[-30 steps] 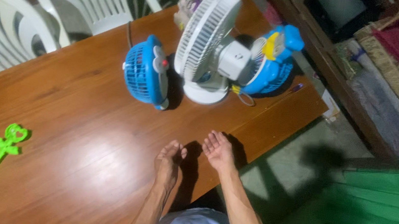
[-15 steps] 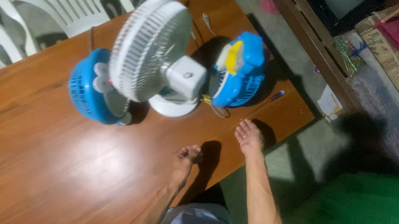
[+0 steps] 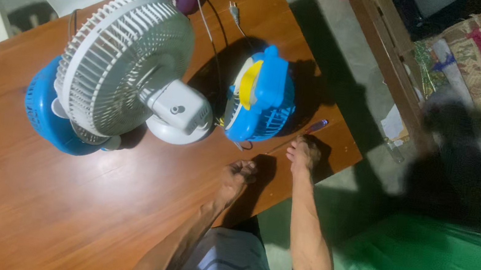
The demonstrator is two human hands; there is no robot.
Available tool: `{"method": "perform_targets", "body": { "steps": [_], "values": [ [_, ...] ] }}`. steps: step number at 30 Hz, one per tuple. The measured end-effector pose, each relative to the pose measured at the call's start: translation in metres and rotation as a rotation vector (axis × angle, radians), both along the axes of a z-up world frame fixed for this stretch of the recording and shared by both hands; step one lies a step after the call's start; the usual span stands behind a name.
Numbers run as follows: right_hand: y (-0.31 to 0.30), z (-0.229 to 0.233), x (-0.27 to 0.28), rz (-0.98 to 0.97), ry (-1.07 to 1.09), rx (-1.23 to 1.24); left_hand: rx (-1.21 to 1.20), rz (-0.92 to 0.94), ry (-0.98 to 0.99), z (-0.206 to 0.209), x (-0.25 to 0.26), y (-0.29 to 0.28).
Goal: The person uses a screwdriver to repeatedly tighten screws on the front grille of a small blue table fan. The person holds the fan steady with one hand while turning the screwdriver with the other, working on multiple screw locations around the grille.
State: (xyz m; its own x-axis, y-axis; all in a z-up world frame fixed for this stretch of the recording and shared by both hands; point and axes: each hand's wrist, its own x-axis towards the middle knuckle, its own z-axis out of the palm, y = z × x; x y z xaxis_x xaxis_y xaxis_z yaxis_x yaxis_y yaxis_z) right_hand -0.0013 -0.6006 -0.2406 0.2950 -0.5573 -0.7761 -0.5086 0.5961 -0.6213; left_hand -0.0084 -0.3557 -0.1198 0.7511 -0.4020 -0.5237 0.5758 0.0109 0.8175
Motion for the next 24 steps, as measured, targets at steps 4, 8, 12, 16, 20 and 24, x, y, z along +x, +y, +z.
{"method": "perform_targets", "body": {
  "steps": [4, 8, 12, 16, 20, 24],
  "values": [
    [-0.016, -0.002, 0.006, 0.097, 0.141, 0.046, 0.057, -0.045, -0.075, -0.043, 0.002, -0.01],
    [-0.011, 0.007, 0.005, 0.168, 0.167, -0.034, -0.356, -0.072, -0.177, -0.09, 0.009, -0.015],
    [-0.008, 0.017, 0.013, 0.141, 0.34, -0.236, -0.073, -0.121, -0.914, -0.11, 0.001, -0.009],
    [-0.009, 0.027, 0.016, 0.231, 0.354, -0.27, -0.673, 0.038, 0.14, -0.122, -0.002, -0.002],
    [-0.003, 0.02, 0.013, 0.163, 0.282, -0.22, -0.977, 0.108, 0.368, -0.12, -0.002, 0.003],
    [0.027, 0.025, -0.002, 0.101, 0.114, -0.173, -0.296, 0.017, -0.231, -0.107, -0.02, 0.012]
  ]
}}
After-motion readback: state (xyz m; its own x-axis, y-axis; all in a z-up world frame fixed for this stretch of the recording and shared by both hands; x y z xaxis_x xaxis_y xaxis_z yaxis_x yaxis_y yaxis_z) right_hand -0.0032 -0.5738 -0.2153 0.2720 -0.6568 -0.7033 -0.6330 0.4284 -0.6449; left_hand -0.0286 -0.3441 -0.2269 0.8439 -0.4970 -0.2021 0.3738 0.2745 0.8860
